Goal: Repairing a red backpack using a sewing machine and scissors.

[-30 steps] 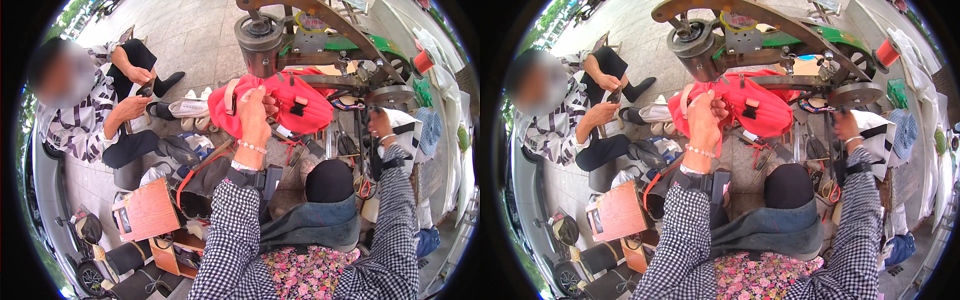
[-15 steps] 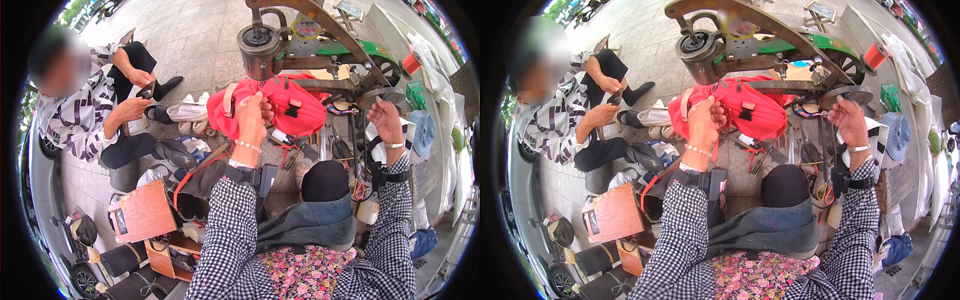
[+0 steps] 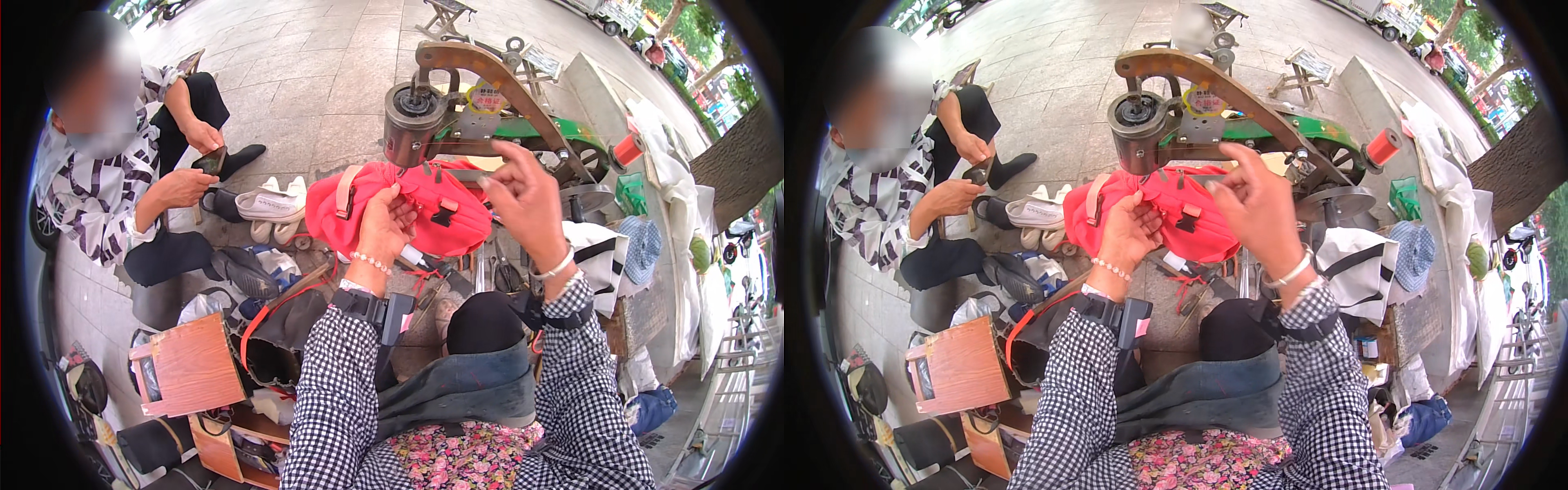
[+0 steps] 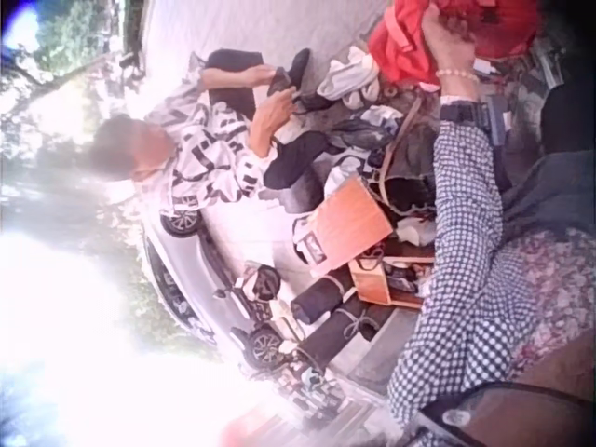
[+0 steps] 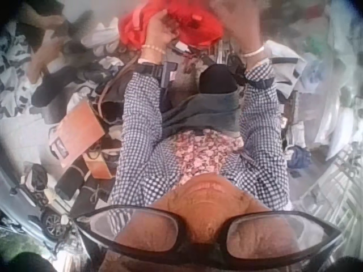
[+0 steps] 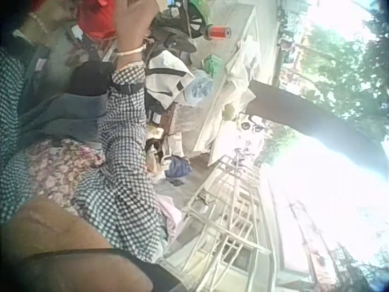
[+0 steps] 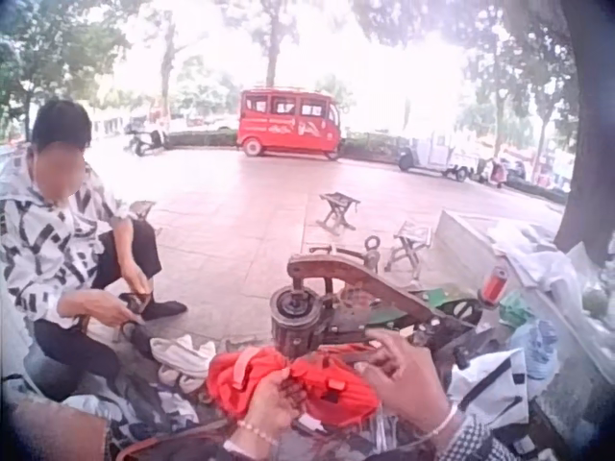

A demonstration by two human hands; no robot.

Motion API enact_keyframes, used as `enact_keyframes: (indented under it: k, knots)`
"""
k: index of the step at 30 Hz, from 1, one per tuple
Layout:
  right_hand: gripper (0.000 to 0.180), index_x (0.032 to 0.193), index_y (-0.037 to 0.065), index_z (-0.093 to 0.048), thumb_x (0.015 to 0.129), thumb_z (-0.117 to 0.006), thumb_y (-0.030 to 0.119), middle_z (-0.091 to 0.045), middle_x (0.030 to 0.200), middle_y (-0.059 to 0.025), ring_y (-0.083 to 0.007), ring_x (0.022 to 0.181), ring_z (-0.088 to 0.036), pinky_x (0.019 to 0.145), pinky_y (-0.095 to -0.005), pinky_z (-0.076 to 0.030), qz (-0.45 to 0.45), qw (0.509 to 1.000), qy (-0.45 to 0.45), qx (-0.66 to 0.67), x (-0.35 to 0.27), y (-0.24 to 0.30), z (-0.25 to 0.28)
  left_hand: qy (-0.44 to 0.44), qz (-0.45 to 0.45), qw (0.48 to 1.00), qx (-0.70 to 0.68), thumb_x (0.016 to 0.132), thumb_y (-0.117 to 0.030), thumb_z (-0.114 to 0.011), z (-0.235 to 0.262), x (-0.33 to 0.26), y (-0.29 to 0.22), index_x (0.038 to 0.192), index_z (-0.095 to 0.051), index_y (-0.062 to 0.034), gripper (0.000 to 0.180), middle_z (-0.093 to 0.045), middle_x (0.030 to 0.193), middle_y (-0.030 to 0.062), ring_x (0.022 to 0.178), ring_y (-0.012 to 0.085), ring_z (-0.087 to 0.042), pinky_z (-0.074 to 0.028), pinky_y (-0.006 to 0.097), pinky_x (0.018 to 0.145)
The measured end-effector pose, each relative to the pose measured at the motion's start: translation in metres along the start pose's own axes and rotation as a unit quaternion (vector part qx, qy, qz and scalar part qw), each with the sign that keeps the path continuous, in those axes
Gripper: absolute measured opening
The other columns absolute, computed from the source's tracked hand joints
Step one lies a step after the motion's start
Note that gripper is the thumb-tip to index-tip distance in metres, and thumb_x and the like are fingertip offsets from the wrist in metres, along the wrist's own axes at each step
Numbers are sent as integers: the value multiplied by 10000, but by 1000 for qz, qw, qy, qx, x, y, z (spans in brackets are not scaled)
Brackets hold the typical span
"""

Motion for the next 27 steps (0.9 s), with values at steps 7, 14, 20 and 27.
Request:
enact_keyframes:
  k: [7, 14, 20, 27]
  knots:
    - [154, 755, 35, -537, 765, -570, 186, -538, 590, -137, -297, 518, -523, 464, -352, -395, 86, 944, -3, -318, 5, 26, -6, 40, -47, 994, -94, 698, -222, -594, -10, 8, -7, 669, -541, -164, 84, -506, 633, -25, 554, 115, -432, -322, 270, 494]
    - [159, 667, 6, -503, 751, -583, 113, -451, 549, -130, -241, 438, -454, 428, -332, -353, 175, 968, 99, -151, 2, 61, -53, 34, -58, 994, -86, 716, -357, -615, -26, 0, -12, 670, -533, -147, 230, -481, 606, -27, 499, 99, -401, -313, 270, 454]
    - [189, 975, 10, -519, 843, -487, 141, -566, 639, -78, -126, 546, -541, 472, -254, -443, -106, 952, 96, 269, -30, -3, -15, 1, -99, 993, -61, 749, -275, -626, -15, 8, -22, 647, -517, -126, 211, -463, 550, -19, 436, 85, -363, -276, 237, 386]
    - [116, 908, 36, -535, 833, -476, 102, -573, 774, -60, -136, 671, -545, 598, -287, -455, -221, 823, -170, 495, -7, -142, 29, -7, -157, 987, -25, 773, -214, -603, -10, 6, -32, 679, -532, -137, 141, -468, 586, -19, 506, 107, -400, -326, 254, 452]
Point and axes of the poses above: each hand's wrist, its own x-axis towards the middle knuckle, its own z-axis out of the back of the hand, y = z × x, the point moved 8 cm from there along x, towards the middle knuckle
